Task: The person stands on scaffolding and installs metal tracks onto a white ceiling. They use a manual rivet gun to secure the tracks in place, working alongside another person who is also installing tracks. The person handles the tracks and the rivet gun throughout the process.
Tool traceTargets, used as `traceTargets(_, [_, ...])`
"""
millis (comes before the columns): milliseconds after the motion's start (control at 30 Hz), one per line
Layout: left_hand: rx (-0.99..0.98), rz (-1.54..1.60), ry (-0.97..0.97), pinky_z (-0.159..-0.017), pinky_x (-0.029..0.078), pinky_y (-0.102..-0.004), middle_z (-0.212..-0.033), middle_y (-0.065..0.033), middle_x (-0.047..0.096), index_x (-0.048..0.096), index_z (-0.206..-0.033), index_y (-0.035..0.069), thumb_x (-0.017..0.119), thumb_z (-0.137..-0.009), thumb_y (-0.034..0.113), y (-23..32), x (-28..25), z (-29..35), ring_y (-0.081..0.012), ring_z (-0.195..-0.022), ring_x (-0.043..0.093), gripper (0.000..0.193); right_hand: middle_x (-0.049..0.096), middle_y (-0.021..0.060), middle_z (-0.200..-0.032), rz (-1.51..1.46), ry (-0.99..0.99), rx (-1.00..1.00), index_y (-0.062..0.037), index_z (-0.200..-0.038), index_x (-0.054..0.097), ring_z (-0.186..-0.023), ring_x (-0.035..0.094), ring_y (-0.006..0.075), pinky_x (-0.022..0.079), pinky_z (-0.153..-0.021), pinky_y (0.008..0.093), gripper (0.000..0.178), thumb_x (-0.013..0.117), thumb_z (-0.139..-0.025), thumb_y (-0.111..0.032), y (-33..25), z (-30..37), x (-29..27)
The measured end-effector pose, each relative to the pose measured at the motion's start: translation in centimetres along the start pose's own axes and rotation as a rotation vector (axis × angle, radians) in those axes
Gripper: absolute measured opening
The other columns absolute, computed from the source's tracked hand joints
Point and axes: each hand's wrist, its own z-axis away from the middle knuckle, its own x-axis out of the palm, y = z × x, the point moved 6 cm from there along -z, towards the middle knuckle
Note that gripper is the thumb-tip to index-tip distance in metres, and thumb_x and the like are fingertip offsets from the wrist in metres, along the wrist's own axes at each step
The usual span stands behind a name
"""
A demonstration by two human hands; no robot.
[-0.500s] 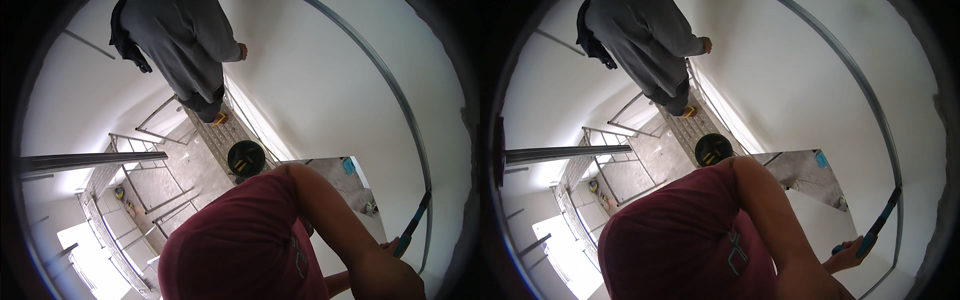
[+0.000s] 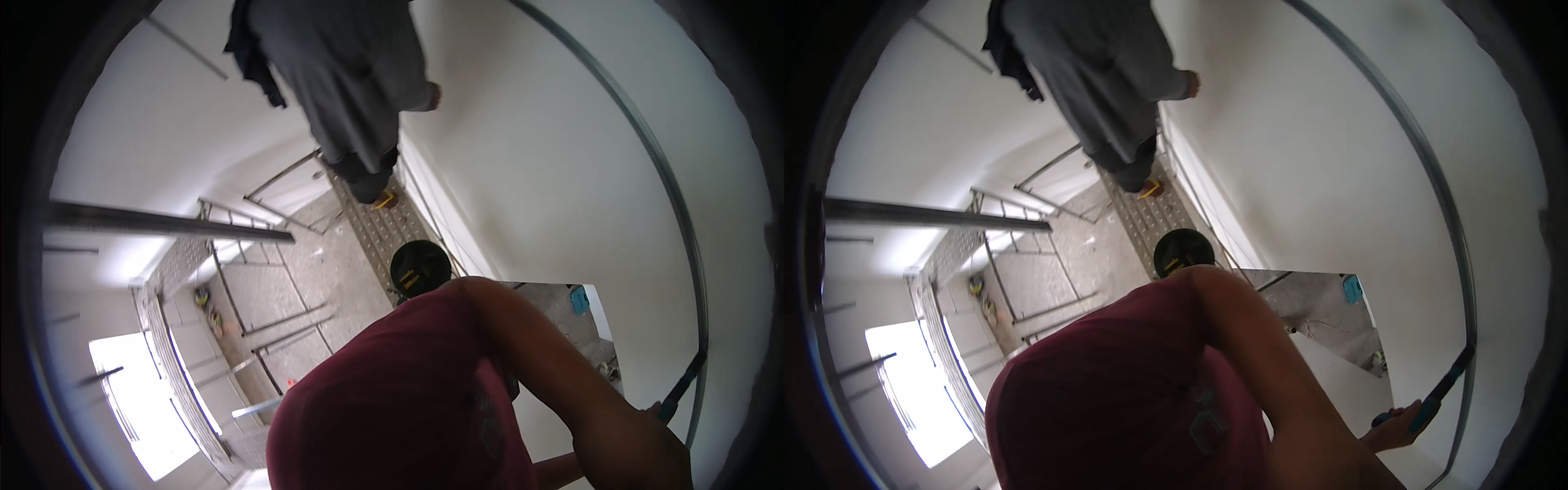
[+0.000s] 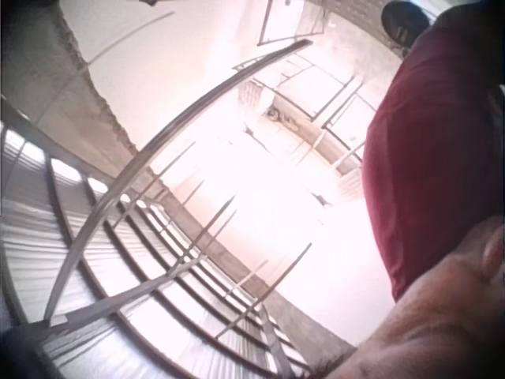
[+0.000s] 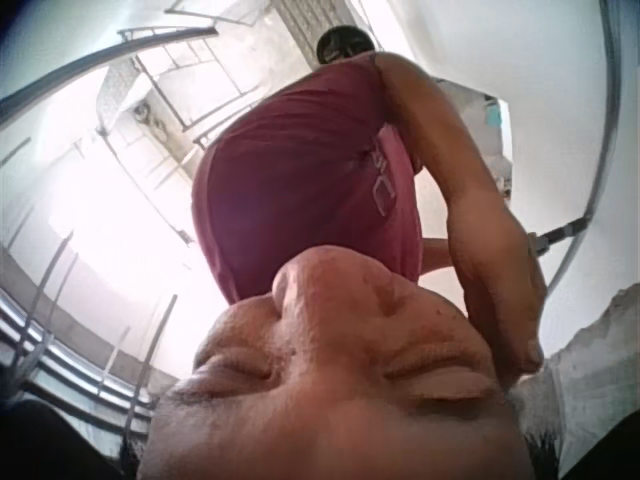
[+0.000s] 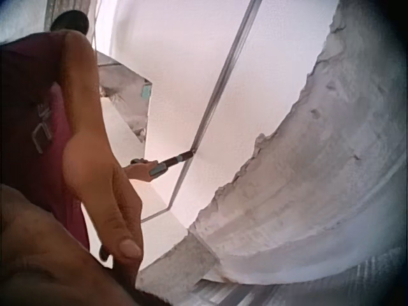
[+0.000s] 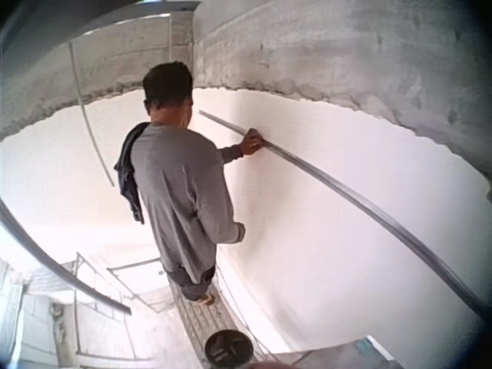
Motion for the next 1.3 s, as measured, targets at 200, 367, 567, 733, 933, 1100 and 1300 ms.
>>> traceTargets(200, [-0.271,-1.076,0.623,-0.098,0.044,-0.0383,-0.127,-0.0122,0.056,0.051,-0.128,0.004,0.046,-0.100,0.032,5.0,-15.6,12.5,-0.0251,-0.118,0.054,0.040,0.046,-0.0014,-0.058,-0.063,-0.062,0.008,-0.0077,-0.135,0.054,-0.051,0.043,0.0073,0.036,-0.048,0.0239,0.049,0.060,-0.087,-0.010,0.1,7.4,-6.7])
traceTargets(367, [-0.247,-0.797,1.535,-0.093,0.049,-0.0451,-0.125,-0.0122,0.056,0.047,-0.129,0.007,0.043,-0.097,0.058,12.4,-27.2,27.2,-0.0270,-0.114,0.057,0.060,0.053,-0.0034,-0.065,-0.129,-0.454,0.050,-0.0088,-0.138,0.053,-0.050,0.044,0.0037,0.037,-0.045,0.0232,0.056,0.062,-0.083,-0.004,-0.7,14.0,-0.6])
traceTargets(567, [-0.024,-0.557,1.733,-0.062,0.051,-0.0330,-0.074,-0.0048,0.053,0.056,-0.099,0.003,0.044,-0.101,0.042,16.4,-30.6,37.7,-0.0170,-0.068,0.055,0.040,0.068,0.0192,-0.092,-0.067,-0.913,-0.100,-0.0199,-0.147,0.039,-0.079,0.069,0.0357,0.054,-0.073,0.0420,0.070,0.065,-0.082,-0.019,2.7,20.8,9.0])
traceTargets(733, [0.216,-0.449,1.864,-0.053,0.047,-0.0250,-0.066,0.0003,0.051,0.056,-0.099,0.005,0.048,-0.100,0.032,15.2,-30.0,40.6,-0.0109,-0.057,0.049,0.028,0.066,0.0185,-0.078,0.027,-0.892,-0.164,-0.0206,-0.145,0.041,-0.071,0.067,0.0363,0.053,-0.067,0.0454,0.067,0.065,-0.082,-0.019,4.0,19.7,14.5])
traceTargets(933, [0.078,-0.661,1.903,-0.047,0.045,-0.0287,-0.056,0.0007,0.044,0.053,-0.092,0.007,0.053,-0.097,0.026,23.0,-28.7,50.1,-0.0127,-0.049,0.046,0.020,0.067,0.0192,-0.078,0.124,-1.123,-0.267,-0.0200,-0.146,0.038,-0.074,0.066,0.0385,0.053,-0.071,0.0494,0.069,0.062,-0.081,-0.021,0.9,22.6,16.0])
traceTargets(1100, [0.342,-0.468,1.987,-0.051,0.045,-0.0290,-0.064,-0.0003,0.049,0.052,-0.087,0.007,0.049,-0.097,0.020,15.6,-31.3,48.2,-0.0144,-0.051,0.047,0.016,0.067,0.0193,-0.074,0.151,-1.080,-0.262,-0.0211,-0.144,0.042,-0.070,0.067,0.0398,0.054,-0.067,0.0489,0.069,0.065,-0.079,-0.020,5.5,18.8,17.5])
traceTargets(1300, [0.252,-0.678,1.973,-0.050,0.045,-0.0328,-0.060,-0.0017,0.046,0.050,-0.077,0.008,0.048,-0.095,0.021,14.8,-31.3,52.3,-0.0163,-0.052,0.048,0.022,0.064,0.0190,-0.070,0.240,-1.172,-0.353,-0.0234,-0.144,0.043,-0.070,0.066,0.0397,0.053,-0.069,0.0477,0.068,0.063,-0.080,-0.022,6.4,20.6,18.6])
